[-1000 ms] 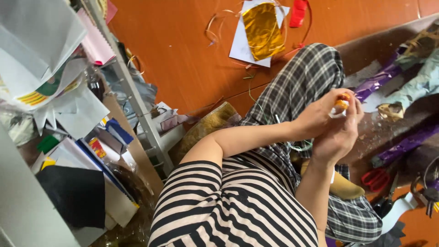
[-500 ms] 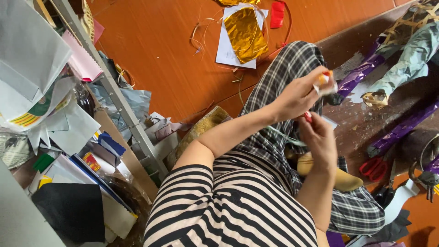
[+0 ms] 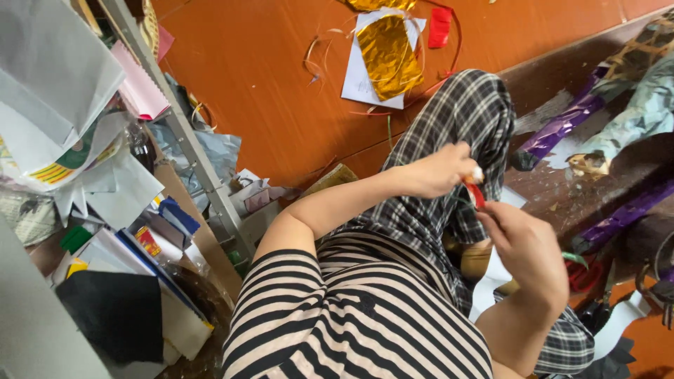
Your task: Decorating a paper-mache giraffe structure with colored paper and foil strips
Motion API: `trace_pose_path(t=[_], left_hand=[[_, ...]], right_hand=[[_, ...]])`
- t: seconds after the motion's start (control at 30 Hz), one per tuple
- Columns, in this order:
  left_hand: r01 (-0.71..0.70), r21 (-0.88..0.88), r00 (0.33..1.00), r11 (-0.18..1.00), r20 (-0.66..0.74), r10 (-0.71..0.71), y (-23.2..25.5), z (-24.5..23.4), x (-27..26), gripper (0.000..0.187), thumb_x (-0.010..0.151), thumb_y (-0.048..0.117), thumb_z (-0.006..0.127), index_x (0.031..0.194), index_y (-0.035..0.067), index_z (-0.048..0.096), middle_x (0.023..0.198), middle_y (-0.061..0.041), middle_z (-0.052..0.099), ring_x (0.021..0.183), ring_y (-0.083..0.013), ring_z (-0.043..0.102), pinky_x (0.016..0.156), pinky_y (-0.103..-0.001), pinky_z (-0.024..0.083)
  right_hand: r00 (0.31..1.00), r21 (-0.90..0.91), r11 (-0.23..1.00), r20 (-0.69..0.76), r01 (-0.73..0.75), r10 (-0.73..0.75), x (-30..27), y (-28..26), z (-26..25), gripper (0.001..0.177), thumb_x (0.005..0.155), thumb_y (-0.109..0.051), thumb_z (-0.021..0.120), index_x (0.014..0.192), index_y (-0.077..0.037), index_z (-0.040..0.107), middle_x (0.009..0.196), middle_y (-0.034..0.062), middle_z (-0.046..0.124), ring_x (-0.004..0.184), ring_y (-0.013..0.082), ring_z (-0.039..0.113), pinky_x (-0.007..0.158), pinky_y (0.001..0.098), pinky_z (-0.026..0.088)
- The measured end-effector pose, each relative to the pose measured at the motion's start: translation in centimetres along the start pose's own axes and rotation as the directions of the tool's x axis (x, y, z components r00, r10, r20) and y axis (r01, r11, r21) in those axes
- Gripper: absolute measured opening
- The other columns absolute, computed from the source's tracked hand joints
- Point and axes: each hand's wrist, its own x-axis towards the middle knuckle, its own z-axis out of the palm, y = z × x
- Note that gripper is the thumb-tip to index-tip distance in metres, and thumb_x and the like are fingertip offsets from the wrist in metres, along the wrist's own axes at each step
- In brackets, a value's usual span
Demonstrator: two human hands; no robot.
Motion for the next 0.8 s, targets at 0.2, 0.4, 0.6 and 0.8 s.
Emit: trace_pose_path(t=[0.2,0.4,0.6,0.8], left_hand=[[0.062,0.045,0.99,0.997,0.124,-0.068,6.3,-1.8,-0.3,0.044,0.106,0.047,0.048,0.104,0.004,0.06,0.097,-0.013,0.075,0.078,-0.0323,0.073,0.072,-0.047,0.058],[0.324,-0.334,0.946,0.885,0.108,-0.306,4.3,-6.4,0.4,0.041,0.106,0.043,0.041,0.11,0.007,0.06,0.08,0.002,0.064,0.059,-0.0082,0.049,0.05,-0.027,0.042],[0.289,-0.303,0.935,0.908,-0.116,-0.336,-0.3,-4.9,0.6,0.031,0.107,0.035,0.043,0.103,0.006,0.052,0.112,-0.013,0.078,0.065,-0.0139,0.059,0.057,-0.029,0.049],[0.031,-0.055,0.999,0.998,-0.025,-0.032,1.4,-5.1,-0.6,0.018,0.11,0.028,0.053,0.116,0.012,0.051,0.097,-0.023,0.058,0.098,-0.0532,0.067,0.08,-0.057,0.058]], right_hand=[[0.901,0.011,0.976,-0.386,0.219,-0.198,4.1,7.6,5.3,0.014,0.109,0.017,0.076,0.12,0.011,0.081,0.094,0.0177,0.076,0.065,0.0174,0.055,0.055,0.0302,0.041],[0.874,-0.205,0.957,-0.401,0.206,-0.275,2.4,6.5,10.0,0.017,0.124,-0.002,0.062,0.13,0.01,0.073,0.108,0.0255,0.079,0.08,0.0395,0.07,0.072,0.0486,0.054],[0.945,-0.524,0.847,-0.221,0.093,-0.241,0.3,4.4,8.6,0.03,0.114,-0.013,0.068,0.141,-0.014,0.08,0.101,0.0128,0.066,0.07,0.0332,0.064,0.061,0.046,0.053],[0.857,-0.395,0.84,-0.203,0.371,-0.474,3.0,5.7,5.9,0.01,0.115,-0.027,0.067,0.118,-0.03,0.076,0.09,-0.0014,0.071,0.087,0.0293,0.076,0.076,0.0419,0.06]])
